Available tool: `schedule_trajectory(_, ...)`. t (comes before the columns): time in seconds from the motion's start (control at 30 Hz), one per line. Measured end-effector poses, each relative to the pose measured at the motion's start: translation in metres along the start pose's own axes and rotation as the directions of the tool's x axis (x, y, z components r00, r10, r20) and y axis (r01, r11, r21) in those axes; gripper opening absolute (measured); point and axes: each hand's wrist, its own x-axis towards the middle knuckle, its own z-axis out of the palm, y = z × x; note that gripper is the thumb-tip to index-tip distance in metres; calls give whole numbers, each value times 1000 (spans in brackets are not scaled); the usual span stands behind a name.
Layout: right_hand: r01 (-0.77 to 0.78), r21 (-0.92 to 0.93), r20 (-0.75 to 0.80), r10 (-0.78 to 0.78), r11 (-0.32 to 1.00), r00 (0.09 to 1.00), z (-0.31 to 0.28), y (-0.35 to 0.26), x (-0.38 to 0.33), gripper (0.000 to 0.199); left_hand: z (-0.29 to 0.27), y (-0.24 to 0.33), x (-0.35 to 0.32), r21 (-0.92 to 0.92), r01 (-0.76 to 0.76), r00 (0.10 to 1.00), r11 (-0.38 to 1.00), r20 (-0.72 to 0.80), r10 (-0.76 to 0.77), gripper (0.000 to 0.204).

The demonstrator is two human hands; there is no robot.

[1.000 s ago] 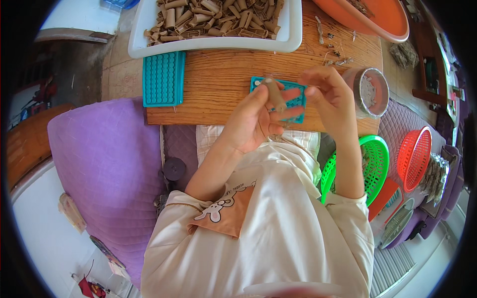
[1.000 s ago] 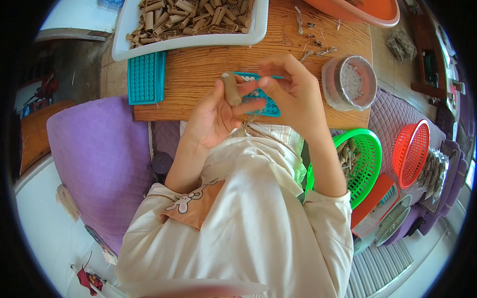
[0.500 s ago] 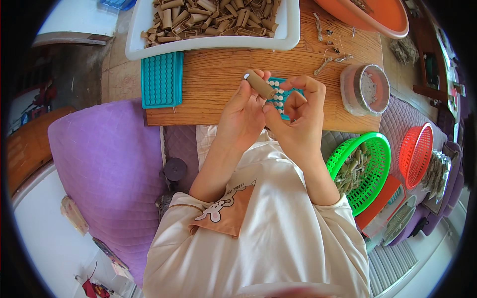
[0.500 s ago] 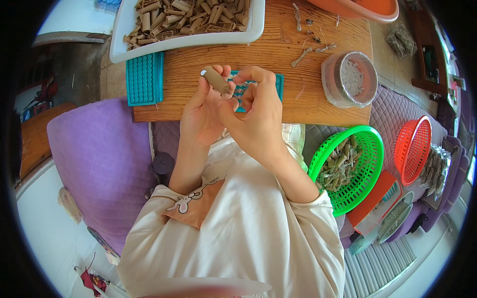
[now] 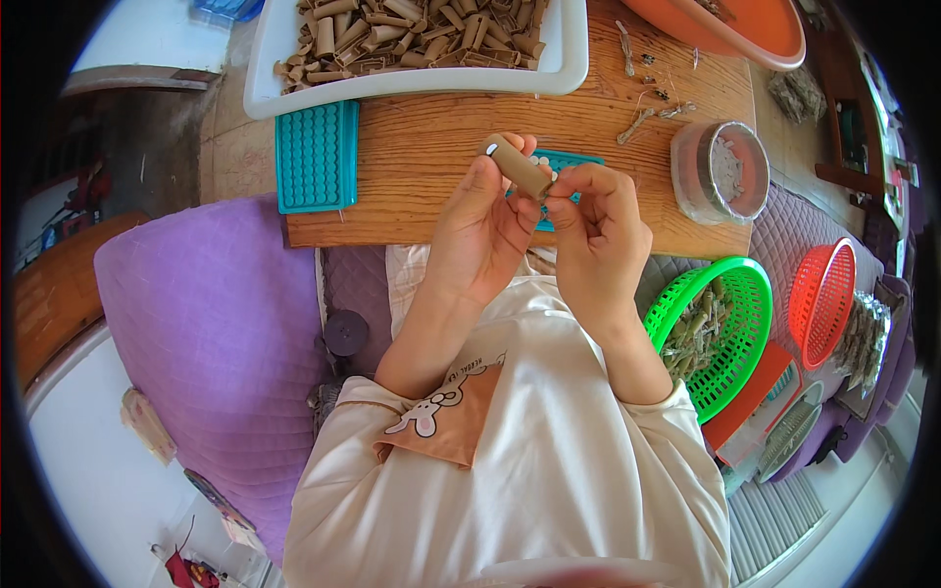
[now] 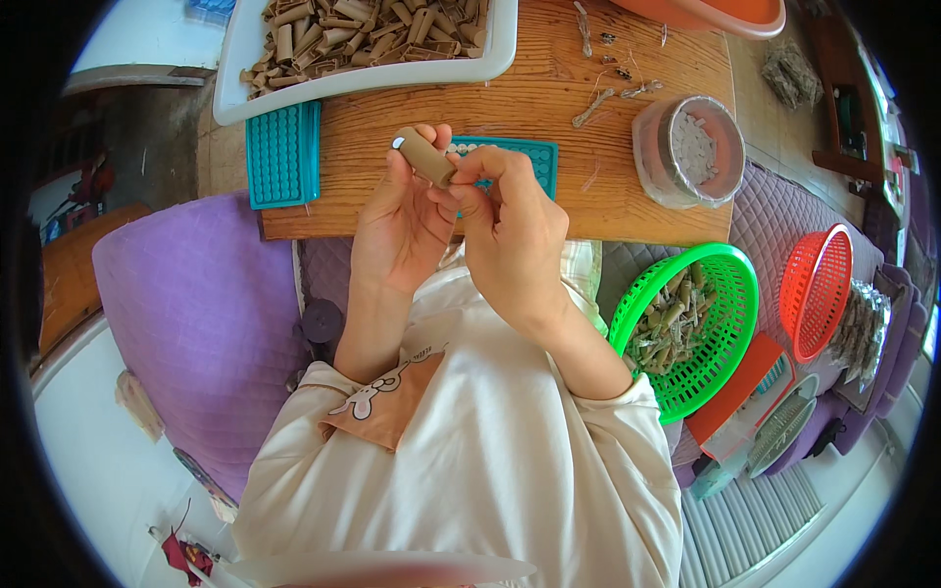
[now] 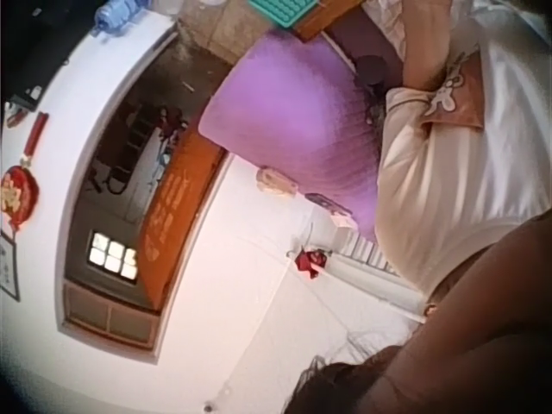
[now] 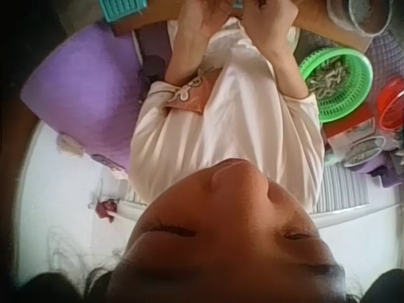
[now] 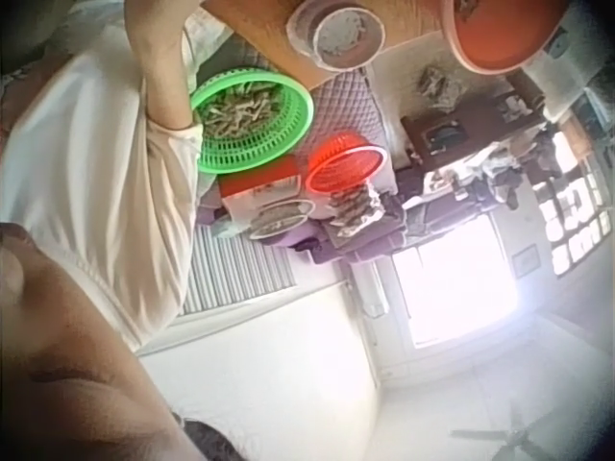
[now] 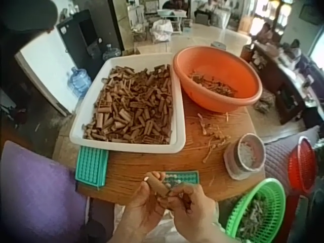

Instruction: The person assembles small metal parts into cardboard tubes by hand, then uses a lighter to melt sealant on the tubes.

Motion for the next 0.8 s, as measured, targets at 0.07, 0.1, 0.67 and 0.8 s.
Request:
schedule_trajectory(0.07, 32, 7, -30, -32, 999, 999, 2, 4, 2, 16, 1, -1, 1, -6, -6, 1000, 1000, 11, 6, 31)
schedule_trajectory(0.1, 66, 14, -56, -66, 998, 996, 3, 4, 3, 15, 0, -1, 2, -14, -18, 1000, 1000, 22, 18, 31)
schedule_trajectory(0.67, -633, 717, 559, 303, 291, 772, 0, -21, -13, 42, -30, -9, -23, 648, -735, 487, -198, 709, 510, 32)
schedule_trajectory(0.8, -377, 788, 307, 220, 487, 926, 10, -21, -18, 38, -28, -14, -22, 518, -854, 424, -49, 748, 511, 52)
